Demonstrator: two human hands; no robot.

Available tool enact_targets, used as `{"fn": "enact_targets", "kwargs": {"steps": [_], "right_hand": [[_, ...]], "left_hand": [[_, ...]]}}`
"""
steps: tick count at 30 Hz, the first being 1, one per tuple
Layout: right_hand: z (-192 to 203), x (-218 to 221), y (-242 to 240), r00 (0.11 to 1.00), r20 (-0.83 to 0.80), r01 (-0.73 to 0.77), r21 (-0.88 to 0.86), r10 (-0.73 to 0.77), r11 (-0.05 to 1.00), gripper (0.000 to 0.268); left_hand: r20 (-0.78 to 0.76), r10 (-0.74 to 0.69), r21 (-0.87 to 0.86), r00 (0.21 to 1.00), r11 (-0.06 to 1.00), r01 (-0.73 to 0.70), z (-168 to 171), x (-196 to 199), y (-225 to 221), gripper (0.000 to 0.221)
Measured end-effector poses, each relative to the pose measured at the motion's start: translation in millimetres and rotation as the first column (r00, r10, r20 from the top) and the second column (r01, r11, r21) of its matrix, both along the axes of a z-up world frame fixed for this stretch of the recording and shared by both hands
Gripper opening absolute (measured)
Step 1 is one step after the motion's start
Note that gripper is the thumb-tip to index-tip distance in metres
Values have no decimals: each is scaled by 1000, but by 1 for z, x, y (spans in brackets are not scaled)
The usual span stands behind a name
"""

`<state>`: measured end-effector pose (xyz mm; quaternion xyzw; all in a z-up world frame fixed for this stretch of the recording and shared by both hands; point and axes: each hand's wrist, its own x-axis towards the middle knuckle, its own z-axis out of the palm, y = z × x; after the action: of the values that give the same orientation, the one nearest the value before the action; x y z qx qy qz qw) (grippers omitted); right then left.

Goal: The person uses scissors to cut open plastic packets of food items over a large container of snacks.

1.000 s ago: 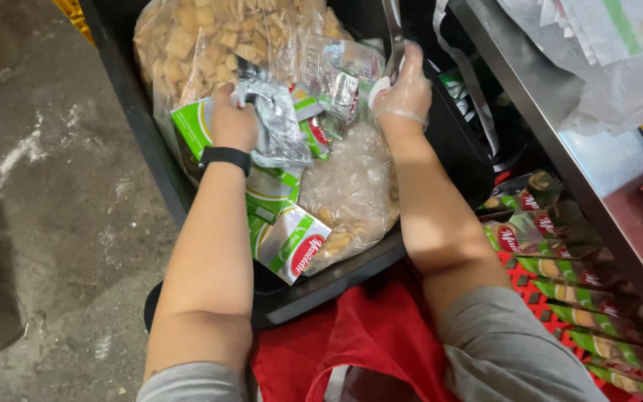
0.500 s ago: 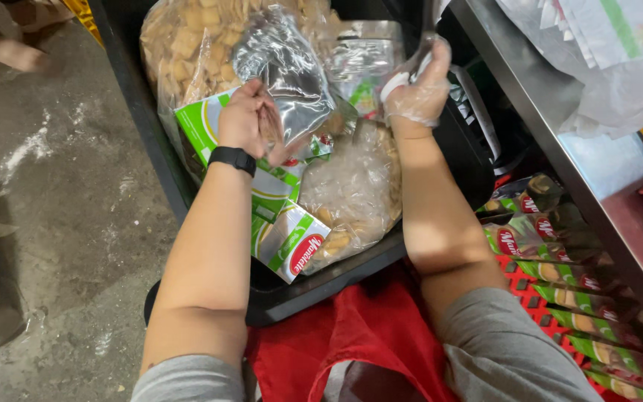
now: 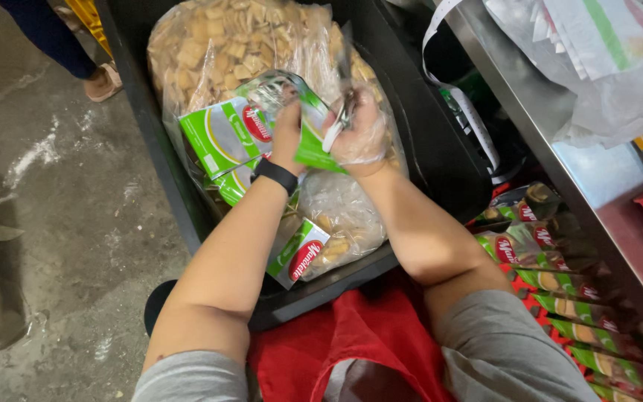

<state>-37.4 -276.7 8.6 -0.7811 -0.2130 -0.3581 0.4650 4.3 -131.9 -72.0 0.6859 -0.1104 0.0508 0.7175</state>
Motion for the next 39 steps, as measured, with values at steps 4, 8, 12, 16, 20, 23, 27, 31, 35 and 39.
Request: {"fn": "enact_targets", "kwargs": {"steps": [4,8,12,16,20,23,27,31,35,39], "right_hand": [[-6,15,-1,998,-55,-18,188,29,982,57],[-23,30,-8,998,-59,-17,322,38,947,60],[-44,43,-2,916,-153,-158,710,370,686,52],[-63,38,3,989,-84,129,87,-122,988,43],[-77,47,8,706,-110,-184,925,699,332,40],[-78,40,11,875,-179,-337,439,449,833,52],[-65,31,10,854,-226,-391,316,469,864,83],[-56,30,7,797,-348,-437,234,494,868,89],[-40,41,-1,544,-457,-352,637,704,686,76],[-41,53,-12,465,-366,-284,800,806,528,68]], "left_hand": [[-137,-287,-497,948,848,185,17,-3,12,61],[-94,-504,-694,858,651,307,45,-21,8,85],[101,-448,-264,888,849,458,69,-35,2,112],[305,-263,196,915,958,209,88,-44,8,130],[327,-204,247,923,961,125,85,-39,9,109],[196,-256,-21,947,964,265,67,-31,12,83],[3,-156,-213,988,965,153,48,-21,18,61],[-175,-129,-200,976,975,93,47,-11,32,44],[-131,-164,-115,978,982,149,55,-11,36,54],[-103,-129,203,986,968,148,69,-18,39,69]]}}
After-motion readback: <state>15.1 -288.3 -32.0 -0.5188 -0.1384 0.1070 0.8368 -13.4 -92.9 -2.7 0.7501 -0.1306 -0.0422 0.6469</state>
